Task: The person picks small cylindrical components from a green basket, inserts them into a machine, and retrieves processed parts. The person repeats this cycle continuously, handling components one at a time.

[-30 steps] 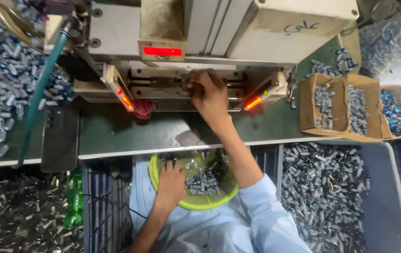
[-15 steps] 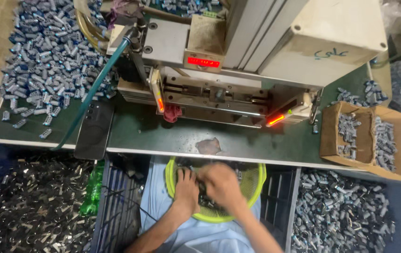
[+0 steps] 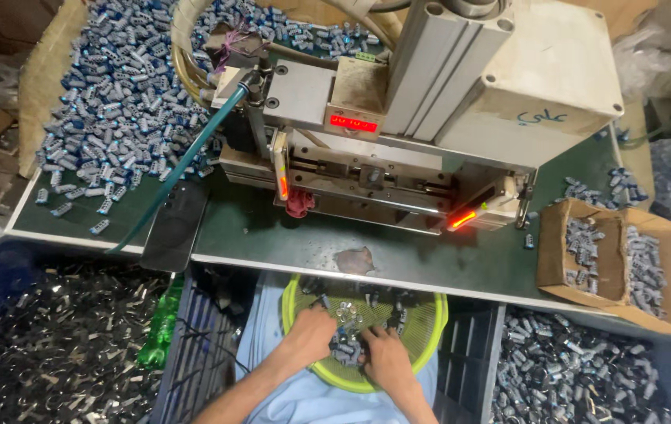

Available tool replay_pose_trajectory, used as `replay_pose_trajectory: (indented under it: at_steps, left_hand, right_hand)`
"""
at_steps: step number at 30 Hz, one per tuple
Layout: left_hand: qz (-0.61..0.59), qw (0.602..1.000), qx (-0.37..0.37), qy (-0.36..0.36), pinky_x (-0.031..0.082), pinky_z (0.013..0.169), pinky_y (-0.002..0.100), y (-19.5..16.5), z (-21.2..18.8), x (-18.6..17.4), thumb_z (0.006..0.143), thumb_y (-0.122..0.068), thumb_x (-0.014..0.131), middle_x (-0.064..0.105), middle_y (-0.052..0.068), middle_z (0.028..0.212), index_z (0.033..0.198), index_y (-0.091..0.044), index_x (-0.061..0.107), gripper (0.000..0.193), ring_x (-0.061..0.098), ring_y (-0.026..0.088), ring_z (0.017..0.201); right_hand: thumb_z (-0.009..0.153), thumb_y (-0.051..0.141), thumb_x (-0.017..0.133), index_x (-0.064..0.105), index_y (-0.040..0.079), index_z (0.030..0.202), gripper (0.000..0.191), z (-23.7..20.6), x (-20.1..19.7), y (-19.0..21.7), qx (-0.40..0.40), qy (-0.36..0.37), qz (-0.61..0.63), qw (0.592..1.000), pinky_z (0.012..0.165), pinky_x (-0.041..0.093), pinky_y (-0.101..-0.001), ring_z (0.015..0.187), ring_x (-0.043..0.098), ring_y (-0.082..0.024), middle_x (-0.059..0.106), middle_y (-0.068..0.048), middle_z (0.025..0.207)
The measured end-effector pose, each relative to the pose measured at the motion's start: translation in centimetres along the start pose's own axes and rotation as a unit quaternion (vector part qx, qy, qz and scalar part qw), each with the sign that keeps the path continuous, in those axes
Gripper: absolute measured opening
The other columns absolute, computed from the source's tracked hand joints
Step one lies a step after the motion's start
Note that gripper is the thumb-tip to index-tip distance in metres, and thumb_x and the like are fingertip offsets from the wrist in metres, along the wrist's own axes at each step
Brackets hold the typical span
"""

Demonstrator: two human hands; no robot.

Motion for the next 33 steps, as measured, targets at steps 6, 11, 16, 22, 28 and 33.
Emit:
replay_pose_trajectory:
  at_steps: [6, 11, 16, 22, 28, 33]
  left_hand:
    - [-0.136, 0.987, -0.044, -0.077, 0.054, 0.077, 0.050, 0.5, -0.9, -2.7, 0.063, 0.010, 0.066, 0.066, 0.026, 0.101, 0.113, 0.008, 0.065, 0.050, 0.066, 0.042, 0.092]
    - [-0.142, 0.985, -0.042, -0.085, 0.051, 0.088, 0.051, -0.4, -1.0, -4.5, 0.061, 0.004, 0.072, 0.066, 0.024, 0.101, 0.100, 0.004, 0.067, 0.039, 0.066, 0.042, 0.097]
    - [-0.304, 0.921, 0.092, -0.226, 0.052, 0.085, 0.048, -2.9, -0.9, -5.4, 0.057, -0.004, 0.083, 0.072, 0.020, 0.097, 0.097, 0.000, 0.070, 0.042, 0.068, 0.038, 0.094]
    - [-0.634, 0.742, -0.079, -0.204, 0.059, 0.079, 0.028, -1.7, 0.8, -0.7, 0.074, 0.006, 0.077, 0.075, 0.012, 0.091, 0.096, 0.002, 0.070, 0.024, 0.072, 0.018, 0.087]
    - [-0.444, 0.806, -0.004, -0.393, 0.056, 0.067, 0.033, -2.1, -2.4, -6.9, 0.080, 0.008, 0.068, 0.073, 0.011, 0.084, 0.094, 0.001, 0.069, 0.016, 0.072, 0.024, 0.075]
    - [-0.204, 0.836, 0.135, -0.491, 0.048, 0.066, 0.045, -4.9, -4.8, -13.0, 0.063, 0.007, 0.059, 0.062, 0.015, 0.078, 0.086, 0.000, 0.060, 0.024, 0.059, 0.036, 0.071]
  right_hand:
    - [0.077, 0.001, 0.072, 0.071, 0.009, 0.101, 0.025, -0.4, -2.2, -1.2, 0.006, -0.052, 0.106, 0.993, 0.081, 0.054, -0.0471, 0.096, 0.068, -0.039, 0.068, -0.012, 0.111]
    - [0.064, -0.016, 0.060, 0.070, 0.002, 0.105, 0.045, -1.2, -6.3, -0.4, -0.005, -0.201, 0.185, 0.962, 0.075, 0.057, -0.0438, 0.090, 0.068, -0.041, 0.062, -0.020, 0.110]
    - [0.068, -0.007, 0.078, 0.073, 0.004, 0.089, 0.024, -1.9, -7.8, 1.3, -0.030, -0.295, 0.274, 0.915, 0.078, 0.058, -0.0331, 0.086, 0.074, -0.028, 0.074, -0.013, 0.093]
    - [0.080, -0.012, 0.069, 0.072, -0.004, 0.096, 0.017, -0.4, -5.7, 0.5, 0.023, -0.312, 0.489, 0.814, 0.085, 0.059, -0.0283, 0.094, 0.074, -0.017, 0.078, -0.010, 0.103]
    - [0.092, -0.007, 0.062, 0.063, 0.000, 0.109, 0.019, 1.6, -2.0, -0.6, 0.112, -0.193, 0.661, 0.716, 0.072, 0.055, -0.0279, 0.080, 0.070, -0.016, 0.076, -0.014, 0.093]
    - [0.090, -0.007, 0.066, 0.055, 0.002, 0.104, 0.019, 1.7, -0.9, 0.0, 0.090, -0.175, 0.682, 0.704, 0.064, 0.054, -0.0281, 0.071, 0.068, -0.016, 0.071, -0.013, 0.083]
Point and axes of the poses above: each hand's wrist, its own z-axis towards the middle knuckle, its own x-axis out of the palm, y = z × x, the point moved 7 cm from there along z, towards the middle knuckle
